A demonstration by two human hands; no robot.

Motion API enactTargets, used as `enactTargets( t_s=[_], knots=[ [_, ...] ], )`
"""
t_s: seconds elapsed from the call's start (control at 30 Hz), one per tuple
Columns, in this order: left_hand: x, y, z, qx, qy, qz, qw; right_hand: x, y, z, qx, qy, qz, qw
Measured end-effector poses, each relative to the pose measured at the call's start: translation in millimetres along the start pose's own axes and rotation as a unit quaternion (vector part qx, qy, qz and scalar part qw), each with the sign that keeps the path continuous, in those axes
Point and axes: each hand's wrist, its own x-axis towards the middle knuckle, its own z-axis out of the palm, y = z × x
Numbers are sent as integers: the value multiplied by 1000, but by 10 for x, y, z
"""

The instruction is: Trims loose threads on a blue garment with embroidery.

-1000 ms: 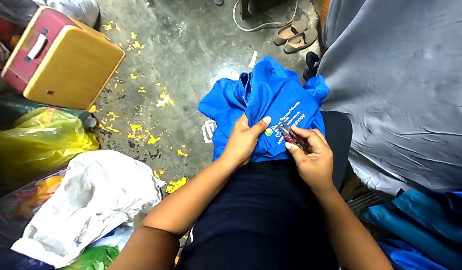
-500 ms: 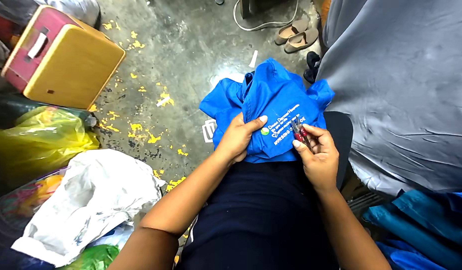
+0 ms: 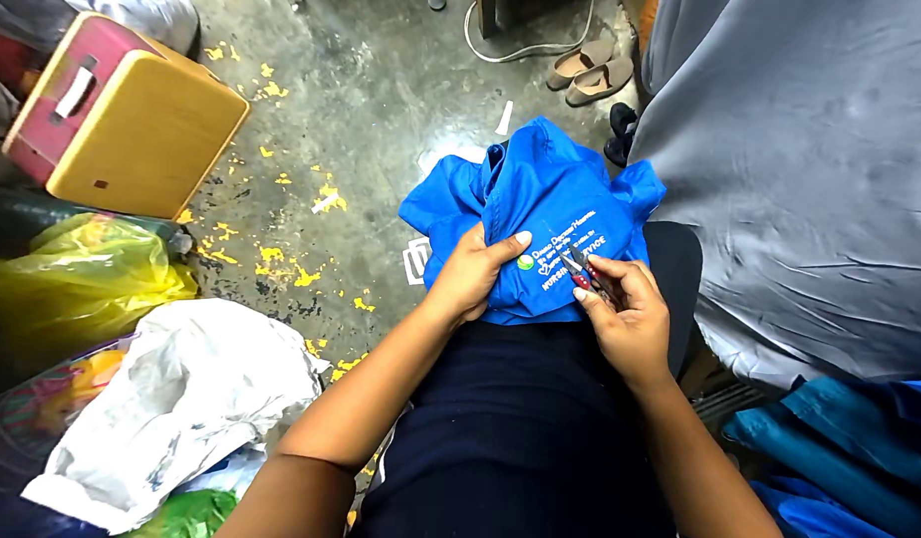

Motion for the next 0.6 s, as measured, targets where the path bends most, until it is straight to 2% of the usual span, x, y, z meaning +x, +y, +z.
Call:
enactTargets(
  t_s=[0.6],
  knots=[
    [6,29,47,-9,19,17,1000,-12,-31,30,-33,-11,-4,999]
  ],
)
